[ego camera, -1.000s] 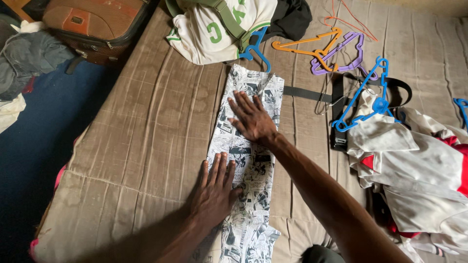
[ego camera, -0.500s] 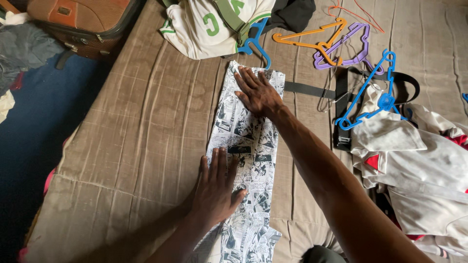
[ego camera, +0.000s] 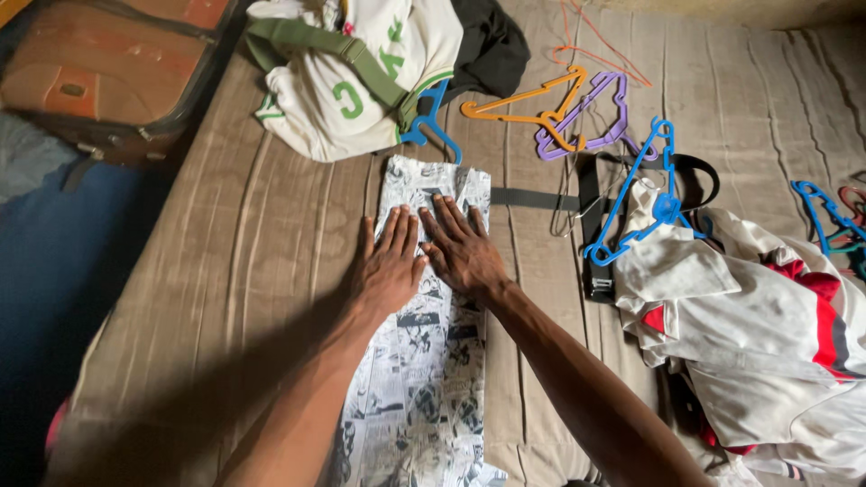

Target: The person picks up a shirt with a graphic pattern, spreads it out on a bed, and folds it. The person then places the folded shirt into a large travel bag on the floor.

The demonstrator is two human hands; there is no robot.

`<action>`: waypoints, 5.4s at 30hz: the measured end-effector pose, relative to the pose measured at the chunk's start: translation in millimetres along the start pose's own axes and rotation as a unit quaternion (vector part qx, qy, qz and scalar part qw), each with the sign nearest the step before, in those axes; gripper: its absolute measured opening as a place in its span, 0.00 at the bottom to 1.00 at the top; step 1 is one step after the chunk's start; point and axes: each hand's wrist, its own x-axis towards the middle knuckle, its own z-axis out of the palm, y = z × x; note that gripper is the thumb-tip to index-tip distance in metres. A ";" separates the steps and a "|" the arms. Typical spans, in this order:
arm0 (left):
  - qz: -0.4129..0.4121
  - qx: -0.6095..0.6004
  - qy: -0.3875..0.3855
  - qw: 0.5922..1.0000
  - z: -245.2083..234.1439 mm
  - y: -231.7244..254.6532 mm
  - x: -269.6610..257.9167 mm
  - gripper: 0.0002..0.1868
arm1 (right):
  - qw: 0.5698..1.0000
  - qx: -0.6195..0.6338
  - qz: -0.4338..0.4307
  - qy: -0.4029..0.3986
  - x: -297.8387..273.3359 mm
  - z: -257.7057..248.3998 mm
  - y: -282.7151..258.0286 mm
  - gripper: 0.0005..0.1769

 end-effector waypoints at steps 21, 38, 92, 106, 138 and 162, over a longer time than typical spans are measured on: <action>-0.256 -0.421 0.167 0.854 52.0 -84.0 104.2 0.23 | 0.810 0.413 0.301 0.287 22.4 40.7 89.0 0.31; -0.228 -0.590 0.111 0.767 3.1 -78.6 25.0 0.17 | 0.840 0.405 0.275 0.232 -26.1 0.9 31.6 0.03; -0.158 -0.239 0.071 0.956 -76.0 65.1 -152.2 0.13 | 0.929 0.226 0.282 0.084 -157.8 -12.0 -154.9 0.22; -0.098 -0.273 0.111 0.950 -53.2 58.1 -164.4 0.08 | 0.840 0.428 0.302 0.144 -164.4 -14.7 -146.6 0.18; 0.011 -0.054 -0.007 0.998 -55.8 43.0 -74.3 0.37 | 0.952 0.210 0.169 0.147 -103.8 -10.4 -113.9 0.33; -0.125 -0.391 -0.029 0.912 0.0 -103.3 15.8 0.06 | 0.907 0.319 0.260 -0.082 -30.1 -28.9 49.8 0.18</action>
